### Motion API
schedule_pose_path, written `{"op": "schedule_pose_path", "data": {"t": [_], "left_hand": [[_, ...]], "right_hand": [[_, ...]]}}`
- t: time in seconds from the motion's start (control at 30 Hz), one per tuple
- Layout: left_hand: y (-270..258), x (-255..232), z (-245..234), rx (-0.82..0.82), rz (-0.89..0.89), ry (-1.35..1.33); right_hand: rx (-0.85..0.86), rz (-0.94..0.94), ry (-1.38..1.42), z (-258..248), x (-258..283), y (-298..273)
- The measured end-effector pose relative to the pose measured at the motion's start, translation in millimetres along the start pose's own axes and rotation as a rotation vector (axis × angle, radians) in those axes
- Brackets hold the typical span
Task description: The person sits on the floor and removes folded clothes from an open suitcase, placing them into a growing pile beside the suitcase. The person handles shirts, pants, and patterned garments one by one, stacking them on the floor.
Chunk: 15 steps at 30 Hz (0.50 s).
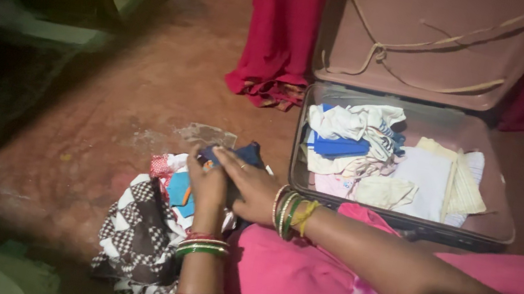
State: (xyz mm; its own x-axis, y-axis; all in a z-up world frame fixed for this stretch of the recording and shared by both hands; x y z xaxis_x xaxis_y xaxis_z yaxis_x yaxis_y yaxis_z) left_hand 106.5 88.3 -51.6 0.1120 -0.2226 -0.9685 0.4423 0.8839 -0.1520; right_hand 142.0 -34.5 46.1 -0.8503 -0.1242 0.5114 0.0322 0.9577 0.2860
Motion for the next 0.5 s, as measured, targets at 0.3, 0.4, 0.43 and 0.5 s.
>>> {"op": "schedule_pose_path", "data": {"t": [0.3,0.4,0.43,0.5], "left_hand": [[4,-7,-82,-0.241,0.151,0.331],[-14,-34,-74,-0.261,0.321,0.522],[-22,-44,-68,-0.265,0.402,0.600],[-33,-52,-55,-0.211,0.479,0.667]], "right_hand": [[0.245,-0.018,-0.015,99,-23,24],[0.376,0.020,-0.132,118,-37,23],[0.367,0.032,-0.122,118,-40,23],[0.349,0.060,-0.100,111,-44,21]]}}
Point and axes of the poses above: each hand's wrist, its own y-axis towards the middle knuckle, its own z-axis out of the palm, x = y × z, the point moved 10 cm from there along y, towards the middle knuckle, and after that the axes turned 9 degrees about -z, right-handed, at the moved point
